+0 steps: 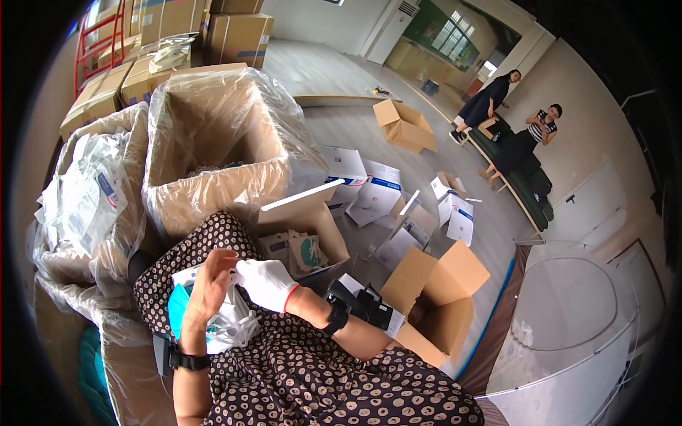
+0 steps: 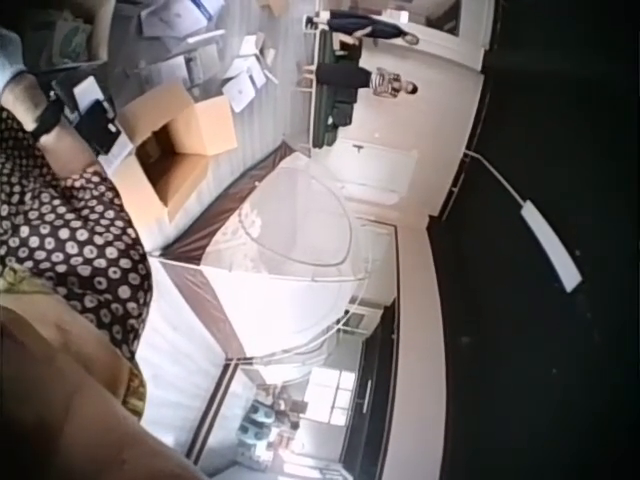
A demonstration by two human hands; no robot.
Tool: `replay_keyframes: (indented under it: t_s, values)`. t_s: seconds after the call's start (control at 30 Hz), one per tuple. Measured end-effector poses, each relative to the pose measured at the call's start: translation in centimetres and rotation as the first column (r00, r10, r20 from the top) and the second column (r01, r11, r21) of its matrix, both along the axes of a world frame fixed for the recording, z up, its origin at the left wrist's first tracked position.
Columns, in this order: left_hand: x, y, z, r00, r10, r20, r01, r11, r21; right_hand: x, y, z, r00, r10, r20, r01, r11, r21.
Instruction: Sorting and inspecting green medical masks and placing them into individual packaging.
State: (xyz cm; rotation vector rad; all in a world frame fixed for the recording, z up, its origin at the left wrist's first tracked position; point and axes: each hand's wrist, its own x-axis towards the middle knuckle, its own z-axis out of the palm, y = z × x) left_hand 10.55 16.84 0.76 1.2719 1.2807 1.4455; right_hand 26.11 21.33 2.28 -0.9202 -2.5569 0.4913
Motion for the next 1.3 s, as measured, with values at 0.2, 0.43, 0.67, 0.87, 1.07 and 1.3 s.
replay_keyframes:
  t_s: [0.2,0.43,0.67,0.87,1.07,1.3]
  values:
    - [2.0,0.1,0.3,0.927,-0.025,-0.373,-0.059,0.975,-0.214,0.6,0.6,0.5,0.999,0.034,0.026,-0.037,0.994,0.102]
    - [1.6,1.5,0.1,0.986,0.147,-0.082,-0.158,0.976,-0.15,0.6,0.2,-0.7,0.996,0.075,-0.042,-0.07,0.992,0.103]
    - [-0.7,6.1,-3.2,0.915,0.402,0.035,-0.379,0.886,-0.268,-4.0,-0.4,-5.7,0.786,-0.235,-0.572,-0.055,0.894,-0.444]
    - [-5.8,10.0,-10.8,0.626,0.631,0.458,-0.349,0.752,-0.559,-7.2,-0.1,-7.5,0.781,-0.224,-0.583,-0.005,0.931,-0.365]
    - [-8.8,13.2,-16.8,0.633,0.711,0.304,-0.467,0.665,-0.583,-5.8,-1.5,-7.6,0.752,-0.314,-0.58,0.071,0.913,-0.402]
    - [-14.7,10.5,-11.1,0.674,0.654,0.343,-0.311,0.672,-0.672,3.5,-5.9,-5.7,0.585,-0.676,-0.448,-0.447,0.192,-0.874]
